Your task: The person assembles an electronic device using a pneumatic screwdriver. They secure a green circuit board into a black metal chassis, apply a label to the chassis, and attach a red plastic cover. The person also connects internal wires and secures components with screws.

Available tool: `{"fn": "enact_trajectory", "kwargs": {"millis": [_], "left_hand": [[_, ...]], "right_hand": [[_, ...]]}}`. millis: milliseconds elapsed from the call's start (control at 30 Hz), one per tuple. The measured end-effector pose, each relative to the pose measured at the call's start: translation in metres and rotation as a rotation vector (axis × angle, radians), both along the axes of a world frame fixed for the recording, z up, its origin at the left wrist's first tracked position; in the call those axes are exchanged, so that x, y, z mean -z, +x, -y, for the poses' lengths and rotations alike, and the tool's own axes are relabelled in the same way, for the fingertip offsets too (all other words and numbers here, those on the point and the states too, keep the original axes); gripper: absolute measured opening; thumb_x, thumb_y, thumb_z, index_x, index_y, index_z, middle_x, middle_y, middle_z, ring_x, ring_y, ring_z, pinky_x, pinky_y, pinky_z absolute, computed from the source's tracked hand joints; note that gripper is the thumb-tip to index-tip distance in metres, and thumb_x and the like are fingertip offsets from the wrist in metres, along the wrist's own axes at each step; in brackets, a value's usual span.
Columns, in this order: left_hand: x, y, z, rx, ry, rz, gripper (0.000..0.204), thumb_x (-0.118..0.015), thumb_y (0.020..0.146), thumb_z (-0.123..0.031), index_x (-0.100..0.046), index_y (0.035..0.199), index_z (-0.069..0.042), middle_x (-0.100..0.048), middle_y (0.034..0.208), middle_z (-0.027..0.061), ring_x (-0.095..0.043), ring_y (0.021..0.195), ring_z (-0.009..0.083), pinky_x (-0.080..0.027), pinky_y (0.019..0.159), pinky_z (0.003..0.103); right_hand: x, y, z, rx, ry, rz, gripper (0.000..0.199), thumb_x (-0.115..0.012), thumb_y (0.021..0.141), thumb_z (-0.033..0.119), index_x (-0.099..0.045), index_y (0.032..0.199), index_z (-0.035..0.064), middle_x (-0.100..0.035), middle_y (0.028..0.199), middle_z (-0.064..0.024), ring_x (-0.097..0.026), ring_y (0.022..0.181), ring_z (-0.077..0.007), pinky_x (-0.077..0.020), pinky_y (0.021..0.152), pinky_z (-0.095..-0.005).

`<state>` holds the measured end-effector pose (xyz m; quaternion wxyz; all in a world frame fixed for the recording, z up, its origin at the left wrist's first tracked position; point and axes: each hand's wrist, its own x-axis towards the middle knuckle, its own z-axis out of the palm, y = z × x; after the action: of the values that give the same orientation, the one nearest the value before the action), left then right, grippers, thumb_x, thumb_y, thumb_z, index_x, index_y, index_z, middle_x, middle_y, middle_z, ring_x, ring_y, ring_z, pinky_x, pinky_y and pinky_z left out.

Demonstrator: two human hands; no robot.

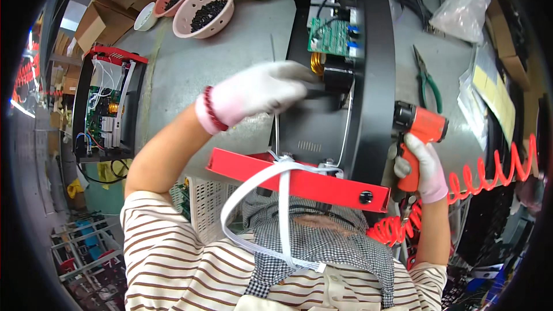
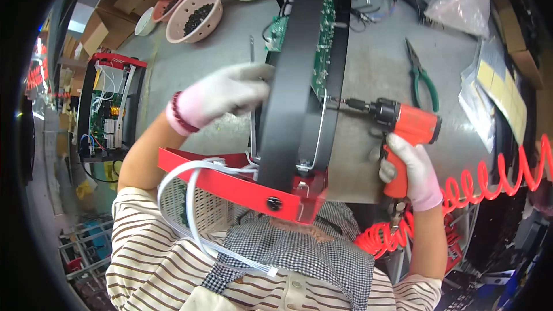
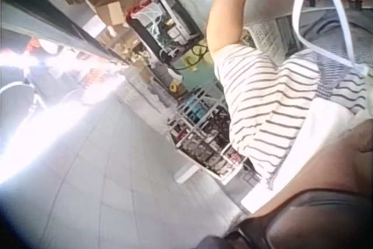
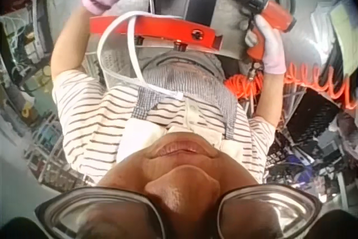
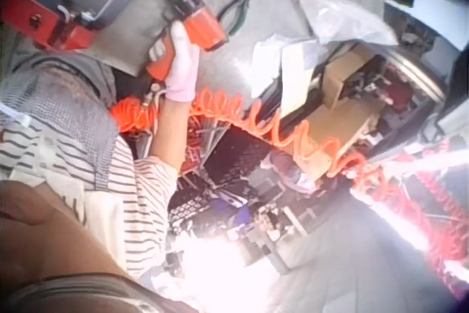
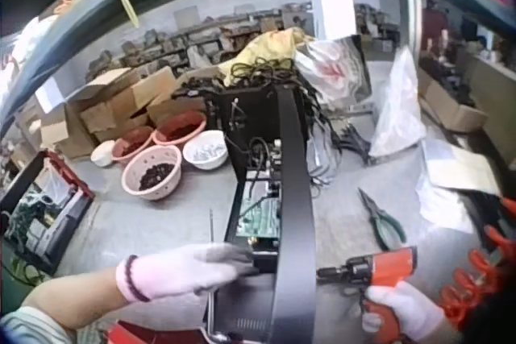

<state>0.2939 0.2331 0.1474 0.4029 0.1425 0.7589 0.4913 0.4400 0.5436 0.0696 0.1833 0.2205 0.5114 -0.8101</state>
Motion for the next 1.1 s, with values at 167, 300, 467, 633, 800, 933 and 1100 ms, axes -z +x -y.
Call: {"fn": "enact_trajectory", "kwargs": {"millis": [167,300,467,633,800,933,1100], "left_hand": [[0.020,-0.077,0.050,-0.265,0.087,-0.641,0.037,-0.049,0.094,-0.008,-0.052,0.127,0.007,-0.066,0.107,0.0123,-0.063,0.099,0.0191,-0.049,0.089,0.030],[0.073,-0.204,0.046,-0.123,0.098,-1.231,0.028,-0.059,0.094,-0.024,-0.069,0.104,0.001,-0.066,0.111,0.0217,-0.063,0.103,0.0344,-0.050,0.091,0.034],[0.070,-0.295,-0.020,-0.117,0.301,-0.751,0.035,-0.058,0.093,-0.031,-0.068,0.110,-0.002,-0.068,0.110,0.0170,-0.065,0.101,0.0267,-0.051,0.086,0.032],[0.060,-0.348,0.008,-0.188,0.031,-0.787,0.035,-0.060,0.090,-0.028,-0.066,0.116,-0.004,-0.069,0.108,0.0117,-0.065,0.100,0.0173,-0.051,0.087,0.032],[0.068,-0.334,0.016,0.398,-0.930,-0.906,0.051,-0.057,0.091,-0.045,-0.060,0.127,-0.009,-0.064,0.122,0.0076,-0.061,0.109,0.0204,-0.045,0.097,0.034],[0.134,-0.378,0.074,0.398,-0.599,-0.649,0.043,-0.051,0.097,-0.036,-0.055,0.134,-0.016,-0.058,0.134,0.0024,-0.054,0.123,0.0165,-0.039,0.105,0.031],[0.095,-0.321,0.029,0.001,-0.794,-1.026,0.035,-0.064,0.083,-0.036,-0.071,0.109,-0.014,-0.071,0.101,0.0100,-0.068,0.092,0.0270,-0.052,0.083,0.038]], "right_hand": [[-0.001,-0.006,0.000,-0.088,0.000,-0.023,0.040,-0.060,0.094,0.028,-0.053,0.120,-0.0009,-0.060,0.077,-0.0091,-0.047,0.049,-0.0102,-0.0385,0.046,-0.0262],[0.000,-0.006,0.005,-0.015,0.045,-0.009,0.041,-0.062,0.092,0.028,-0.050,0.121,0.0020,-0.061,0.078,-0.0107,-0.048,0.049,-0.0109,-0.0380,0.045,-0.0263],[0.002,-0.008,-0.002,-0.108,0.263,-0.021,0.039,-0.064,0.090,0.029,-0.050,0.117,0.0046,-0.060,0.079,-0.0098,-0.048,0.048,-0.0121,-0.0380,0.045,-0.0267],[0.010,-0.004,0.000,-0.005,0.192,-0.012,0.039,-0.064,0.090,0.028,-0.050,0.117,0.0044,-0.060,0.082,-0.0068,-0.046,0.047,-0.0114,-0.0359,0.044,-0.0268],[0.007,-0.001,-0.004,0.004,0.156,0.021,0.038,-0.064,0.090,0.027,-0.050,0.116,0.0044,-0.060,0.083,-0.0067,-0.045,0.047,-0.0115,-0.0353,0.044,-0.0276],[0.014,-0.008,-0.001,-0.075,0.221,-0.008,0.037,-0.064,0.091,0.027,-0.049,0.116,0.0048,-0.060,0.081,-0.0094,-0.045,0.047,-0.0117,-0.0356,0.044,-0.0275],[0.011,-0.002,-0.005,-0.062,0.230,0.010,0.037,-0.062,0.092,0.027,-0.048,0.118,0.0054,-0.062,0.080,-0.0125,-0.046,0.046,-0.0118,-0.0362,0.044,-0.0265]]}}
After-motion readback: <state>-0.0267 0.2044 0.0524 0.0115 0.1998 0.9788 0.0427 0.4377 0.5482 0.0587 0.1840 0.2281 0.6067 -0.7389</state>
